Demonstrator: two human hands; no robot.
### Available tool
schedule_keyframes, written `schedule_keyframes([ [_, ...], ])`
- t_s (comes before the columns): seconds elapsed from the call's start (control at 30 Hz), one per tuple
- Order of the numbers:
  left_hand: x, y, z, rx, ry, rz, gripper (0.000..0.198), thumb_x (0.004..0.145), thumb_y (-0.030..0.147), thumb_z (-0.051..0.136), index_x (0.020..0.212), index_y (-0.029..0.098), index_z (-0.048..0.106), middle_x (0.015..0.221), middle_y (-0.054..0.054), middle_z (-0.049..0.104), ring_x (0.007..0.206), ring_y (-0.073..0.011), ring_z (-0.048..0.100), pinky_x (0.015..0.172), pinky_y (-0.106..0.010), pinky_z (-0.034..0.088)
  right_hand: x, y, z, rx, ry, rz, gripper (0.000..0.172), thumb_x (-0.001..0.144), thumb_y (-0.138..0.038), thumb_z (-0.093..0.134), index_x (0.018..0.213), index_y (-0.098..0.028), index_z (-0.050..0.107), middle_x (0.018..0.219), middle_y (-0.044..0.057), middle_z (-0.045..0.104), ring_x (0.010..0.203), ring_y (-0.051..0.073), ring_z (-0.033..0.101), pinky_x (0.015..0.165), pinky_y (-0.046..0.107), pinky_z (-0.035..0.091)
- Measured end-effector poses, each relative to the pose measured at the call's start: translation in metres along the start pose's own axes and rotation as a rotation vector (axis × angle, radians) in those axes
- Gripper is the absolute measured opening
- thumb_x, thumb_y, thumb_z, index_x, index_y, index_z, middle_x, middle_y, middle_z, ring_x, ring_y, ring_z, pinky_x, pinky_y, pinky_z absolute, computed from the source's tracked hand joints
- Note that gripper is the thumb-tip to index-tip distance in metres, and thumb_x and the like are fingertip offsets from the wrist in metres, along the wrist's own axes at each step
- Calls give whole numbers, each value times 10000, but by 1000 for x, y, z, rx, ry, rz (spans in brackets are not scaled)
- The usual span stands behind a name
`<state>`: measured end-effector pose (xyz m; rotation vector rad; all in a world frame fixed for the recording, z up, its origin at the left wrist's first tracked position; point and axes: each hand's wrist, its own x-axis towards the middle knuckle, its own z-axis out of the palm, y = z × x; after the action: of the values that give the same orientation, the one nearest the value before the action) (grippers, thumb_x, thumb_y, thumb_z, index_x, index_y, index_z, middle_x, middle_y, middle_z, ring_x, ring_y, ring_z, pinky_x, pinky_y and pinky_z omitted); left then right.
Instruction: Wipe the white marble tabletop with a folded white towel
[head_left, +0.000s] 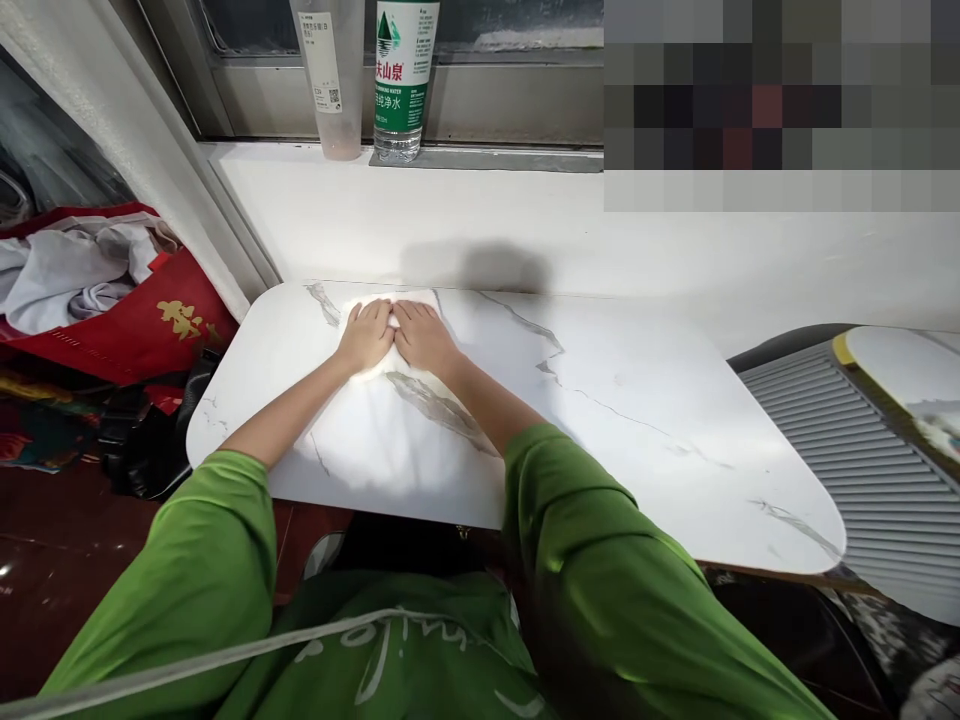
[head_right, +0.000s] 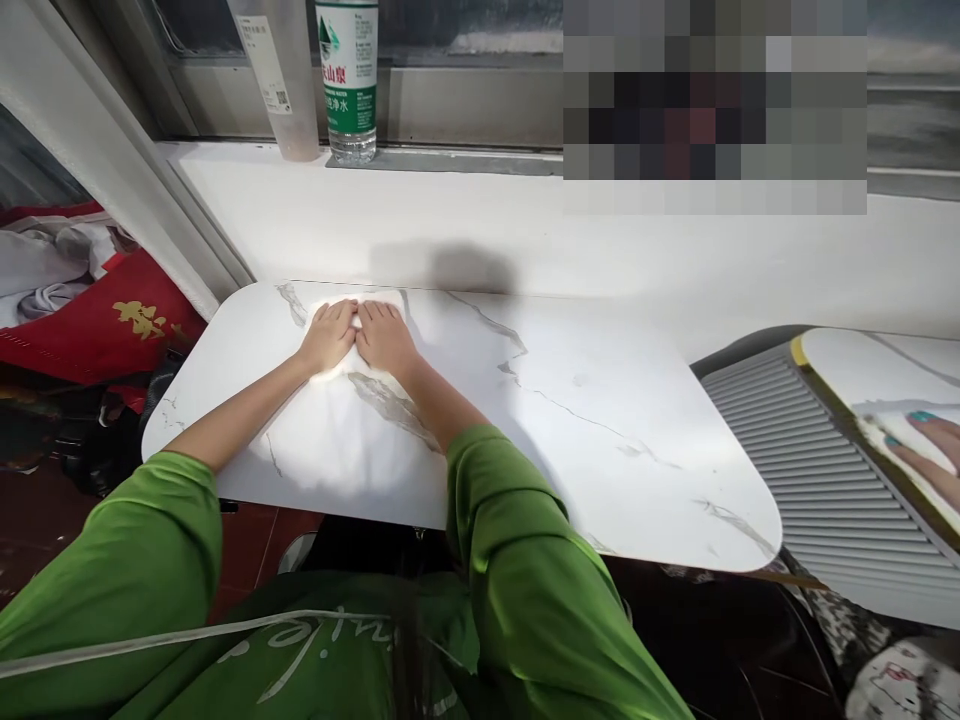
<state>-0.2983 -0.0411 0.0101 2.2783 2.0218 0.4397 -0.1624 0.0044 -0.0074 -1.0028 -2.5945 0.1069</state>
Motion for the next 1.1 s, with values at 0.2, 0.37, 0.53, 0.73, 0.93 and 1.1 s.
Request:
schedule_keyframes([
  [0.2,-10,18,4,-23,0,38,469,922,184,337,1367,115,465,1499,-135,475,1431,-229,373,1217,-445,199,-29,4,-1,-47,15,30,547,944,-202,283,1412,26,449,1477,221,479,1371,320,413,1158,481,254],
  [0.37,-62,49,12,-17,-7,139,489,941,207,346,1410,93,427,1517,-153,453,1459,-248,337,1224,-470,177,-96,-10,-14,-53,47,-23,556,944,-238,310,1406,35,459,1472,240,478,1370,344,419,1149,522,282],
  [0.53,-119,93,14,4,14,218,486,955,234,339,1390,47,446,1507,-192,453,1454,-297,339,1218,-511,176,-167,-28,-37,6,43,-52,538,942,-250,340,1389,10,488,1433,234,519,1360,330,435,1151,536,319],
  [0.73,-143,125,12,27,-58,266,513,977,249,312,1418,17,431,1520,-192,438,1462,-300,329,1224,-511,171,-208,-41,-53,-40,0,4,547,943,-243,332,1391,35,476,1461,250,485,1403,350,392,1152,547,329],
  [0.93,-97,121,22,7,-77,228,527,958,210,324,1439,11,408,1521,-195,434,1462,-283,328,1229,-486,155,-171,-14,-49,-43,-105,127,588,885,-174,342,1416,58,442,1477,248,470,1402,353,395,1164,548,293],
  [1.1,-15,106,31,-33,-94,182,530,947,162,299,1446,5,386,1533,-188,414,1444,-256,346,1226,-463,161,-107,37,-33,-22,1,250,581,869,-136,311,1411,2,466,1482,212,482,1400,309,405,1170,522,270],
])
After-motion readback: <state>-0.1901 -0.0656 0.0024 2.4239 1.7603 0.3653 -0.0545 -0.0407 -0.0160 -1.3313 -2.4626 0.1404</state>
